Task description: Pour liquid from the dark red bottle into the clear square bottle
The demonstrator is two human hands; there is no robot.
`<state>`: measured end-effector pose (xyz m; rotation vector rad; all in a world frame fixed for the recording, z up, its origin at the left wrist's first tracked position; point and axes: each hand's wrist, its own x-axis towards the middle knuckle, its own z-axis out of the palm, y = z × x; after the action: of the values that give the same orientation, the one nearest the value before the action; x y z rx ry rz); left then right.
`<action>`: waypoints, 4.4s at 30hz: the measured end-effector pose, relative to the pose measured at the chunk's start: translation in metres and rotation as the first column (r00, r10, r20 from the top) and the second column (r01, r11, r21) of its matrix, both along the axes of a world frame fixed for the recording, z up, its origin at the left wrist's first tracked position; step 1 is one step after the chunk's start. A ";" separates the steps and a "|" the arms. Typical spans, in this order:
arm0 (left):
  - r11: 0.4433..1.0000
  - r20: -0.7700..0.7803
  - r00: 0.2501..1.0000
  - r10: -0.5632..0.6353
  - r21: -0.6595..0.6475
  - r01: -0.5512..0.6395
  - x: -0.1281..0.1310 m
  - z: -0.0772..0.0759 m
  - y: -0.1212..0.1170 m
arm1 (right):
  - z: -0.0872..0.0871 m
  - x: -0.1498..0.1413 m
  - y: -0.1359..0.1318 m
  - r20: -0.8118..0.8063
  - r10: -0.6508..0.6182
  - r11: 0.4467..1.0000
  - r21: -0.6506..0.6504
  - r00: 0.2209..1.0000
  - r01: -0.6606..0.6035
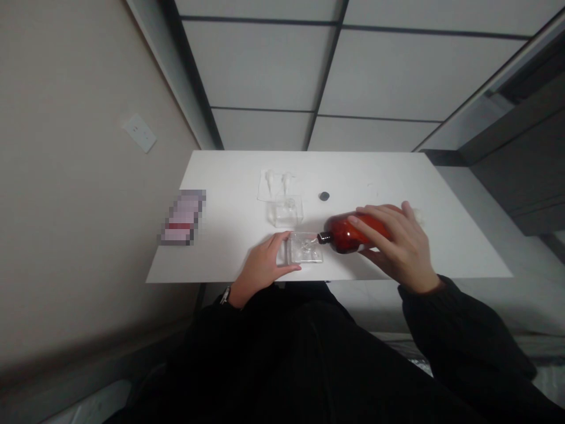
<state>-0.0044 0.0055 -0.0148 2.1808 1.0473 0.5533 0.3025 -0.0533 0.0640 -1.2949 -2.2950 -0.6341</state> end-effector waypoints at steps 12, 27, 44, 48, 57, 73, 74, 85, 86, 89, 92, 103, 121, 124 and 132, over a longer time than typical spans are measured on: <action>0.997 -0.015 1.000 0.005 -0.073 -0.006 0.002 0.013 -0.006 | 0.000 0.002 -0.001 0.041 0.005 1.000 0.023 0.999 -0.006; 0.995 -0.003 1.000 0.017 -0.097 -0.017 0.000 0.012 -0.008 | -0.021 0.019 0.004 -0.023 0.035 0.999 0.037 0.999 -0.034; 1.000 -0.002 1.000 0.005 -0.028 -0.005 0.000 0.003 0.000 | 0.000 -0.002 -0.001 0.002 0.003 1.000 -0.007 1.000 -0.003; 1.000 -0.004 1.000 0.006 -0.024 -0.006 0.000 0.004 0.000 | 0.000 -0.001 -0.001 -0.014 -0.007 1.000 -0.011 1.000 0.006; 1.000 -0.022 1.000 0.003 -0.010 -0.003 0.001 0.003 0.001 | 0.001 -0.001 -0.002 -0.023 -0.016 0.999 -0.041 1.000 0.015; 1.000 -0.002 1.000 0.002 -0.015 -0.002 0.001 0.003 0.001 | 0.003 -0.003 -0.001 -0.042 0.006 0.999 -0.032 0.999 -0.008; 1.000 0.003 1.000 0.001 -0.016 -0.001 0.001 0.002 0.001 | 0.004 -0.003 -0.001 -0.040 0.008 0.999 -0.033 0.999 -0.009; 1.000 -0.002 1.000 -0.002 0.000 0.002 0.000 0.000 0.000 | 0.006 -0.003 0.000 0.011 0.012 1.000 -0.008 1.000 -0.012; 1.000 -0.006 1.000 -0.002 -0.004 0.002 0.000 0.000 0.001 | 0.007 -0.003 0.000 0.014 0.008 1.000 -0.007 1.000 -0.008; 1.000 -0.011 1.000 -0.003 -0.013 0.003 0.000 0.000 0.001 | 0.007 -0.003 0.000 0.017 0.003 1.000 0.001 1.000 -0.003; 1.000 -0.004 1.000 -0.002 -0.010 0.002 0.000 0.000 0.001 | 0.006 -0.003 0.000 0.013 0.006 1.000 0.004 1.000 -0.006; 1.000 -0.011 1.000 0.000 -0.010 0.000 0.001 0.002 0.001 | 0.007 -0.002 0.001 0.003 0.012 1.000 0.003 1.000 -0.012; 0.998 0.001 0.999 0.049 0.043 -0.049 -0.001 -0.010 0.002 | -0.060 -0.022 0.002 -0.688 -0.133 0.983 -0.182 0.714 0.007; 0.994 -0.009 0.996 0.085 0.073 -0.084 -0.009 -0.012 0.002 | -0.079 -0.021 0.002 -0.848 -0.184 0.980 -0.198 0.497 0.025; 0.978 -0.029 0.980 0.197 0.072 -0.195 -0.050 -0.007 0.006 | -0.108 -0.016 0.003 -0.965 -0.198 0.980 -0.200 0.170 0.009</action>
<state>-0.0547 0.0111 -0.0215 2.1667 1.2895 0.6493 0.2864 -0.0501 -0.0443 -1.3074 -1.0881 0.3912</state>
